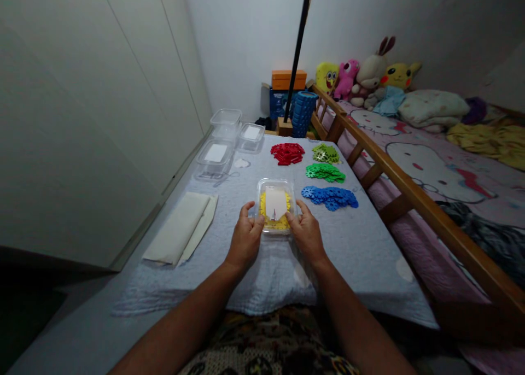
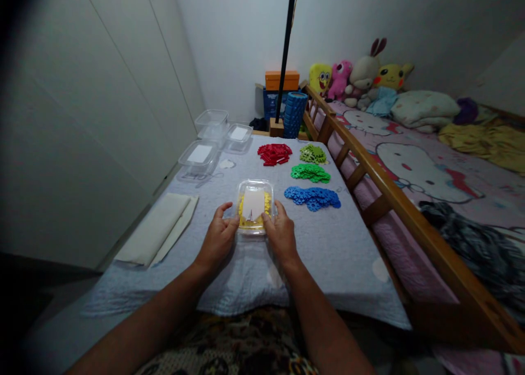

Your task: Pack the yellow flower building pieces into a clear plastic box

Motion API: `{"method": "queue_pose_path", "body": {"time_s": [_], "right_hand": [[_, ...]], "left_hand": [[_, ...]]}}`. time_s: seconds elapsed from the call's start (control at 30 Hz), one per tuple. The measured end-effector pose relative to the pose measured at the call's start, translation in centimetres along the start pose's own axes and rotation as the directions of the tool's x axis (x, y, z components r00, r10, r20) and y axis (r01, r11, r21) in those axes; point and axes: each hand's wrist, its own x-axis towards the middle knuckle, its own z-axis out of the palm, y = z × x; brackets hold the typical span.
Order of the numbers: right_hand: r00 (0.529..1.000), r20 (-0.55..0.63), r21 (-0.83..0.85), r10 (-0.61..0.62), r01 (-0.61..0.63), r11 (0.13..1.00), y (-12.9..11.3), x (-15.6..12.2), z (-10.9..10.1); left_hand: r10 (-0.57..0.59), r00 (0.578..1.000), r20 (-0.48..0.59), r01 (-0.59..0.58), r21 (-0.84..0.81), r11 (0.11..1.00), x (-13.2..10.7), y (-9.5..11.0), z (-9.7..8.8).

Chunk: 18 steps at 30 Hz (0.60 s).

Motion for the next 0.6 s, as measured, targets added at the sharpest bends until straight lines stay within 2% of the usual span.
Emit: {"method": "queue_pose_path", "body": {"time_s": [0.07, 0.17, 0.37, 0.47, 0.6], "right_hand": [[1.000, 0.008, 0.018, 0.008, -0.008, 1.000, 0.2, 0.1, 0.0], [1.000, 0.020, 0.037, 0.016, -0.017, 0.999, 0.3, 0.2, 0.1], [0.999, 0.041, 0.055, 0.027, -0.029, 0.998, 0.7, 0.2, 0.2], [0.998, 0.060, 0.033, 0.032, -0.034, 0.999, 0.5, 0.3, 0.0], [0.995, 0.094, -0.078, 0.023, -0.016, 0.997, -0.2, 0.5, -0.8]], "left_hand": [[-0.013, 0.999, 0.044, 0.016, -0.057, 0.998, 0.0, 0.0, 0.0], [-0.030, 0.998, 0.056, 0.036, -0.105, 0.994, 0.0, 0.1, 0.0], [-0.062, 0.995, 0.078, 0.069, -0.091, 0.993, -0.1, 0.7, 0.1], [-0.084, 0.994, 0.070, 0.087, -0.043, 0.995, 0.0, 1.2, 0.0], [-0.101, 0.994, 0.048, 0.094, 0.128, 0.987, 0.2, 1.9, -0.5]]}}
